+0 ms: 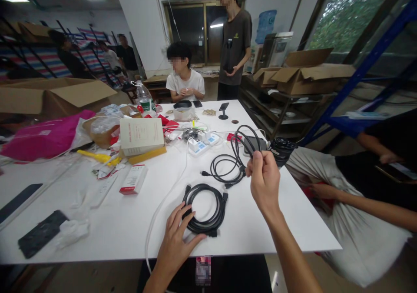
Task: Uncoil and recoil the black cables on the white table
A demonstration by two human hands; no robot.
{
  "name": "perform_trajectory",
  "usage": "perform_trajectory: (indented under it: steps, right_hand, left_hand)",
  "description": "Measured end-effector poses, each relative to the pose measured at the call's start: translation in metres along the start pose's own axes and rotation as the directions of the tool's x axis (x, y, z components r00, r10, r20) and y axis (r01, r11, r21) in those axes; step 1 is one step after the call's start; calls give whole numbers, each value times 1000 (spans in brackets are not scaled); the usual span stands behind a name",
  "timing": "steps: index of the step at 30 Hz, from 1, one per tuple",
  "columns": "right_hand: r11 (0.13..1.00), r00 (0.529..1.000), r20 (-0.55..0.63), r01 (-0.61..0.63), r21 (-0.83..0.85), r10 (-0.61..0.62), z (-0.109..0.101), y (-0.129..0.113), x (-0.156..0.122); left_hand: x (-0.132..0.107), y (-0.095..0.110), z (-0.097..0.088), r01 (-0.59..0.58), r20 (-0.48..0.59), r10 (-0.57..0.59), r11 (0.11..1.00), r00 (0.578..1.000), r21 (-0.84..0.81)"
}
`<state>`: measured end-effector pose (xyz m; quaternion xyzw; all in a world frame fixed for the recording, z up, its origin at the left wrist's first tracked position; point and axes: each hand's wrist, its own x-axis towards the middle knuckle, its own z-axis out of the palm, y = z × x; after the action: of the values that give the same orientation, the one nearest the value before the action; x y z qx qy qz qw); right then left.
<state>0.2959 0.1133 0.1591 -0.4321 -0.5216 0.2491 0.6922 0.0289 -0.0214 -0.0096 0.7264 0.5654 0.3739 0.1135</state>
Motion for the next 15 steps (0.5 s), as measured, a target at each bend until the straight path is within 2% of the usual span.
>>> perform_trajectory:
  steps: [5,8,10,12,15]
  right_hand:
    - [988,996,-56,-60,141,69,-10,-39,-67]
    - [974,990,-81,-98,204,116,-16,-51,-99]
    - [969,988,-77,-114,219,133,-19,-58,-117]
    - [964,985,-58,-142,225,159,-24,-62,-132]
    - [947,968,-17,-241,213,250,-35,-61,-152]
  left_hand:
    - [3,4,-5,16,12,-14,993,1000,-118]
    - [5,20,-4,122,-32,-136,954,990,-273]
    - [6,38,-3,213,-6,-238,878,971,-428]
    - [6,60,-4,301,103,-298,761,949,-574]
    - [4,88,-9,408,256,-324,604,911,-685]
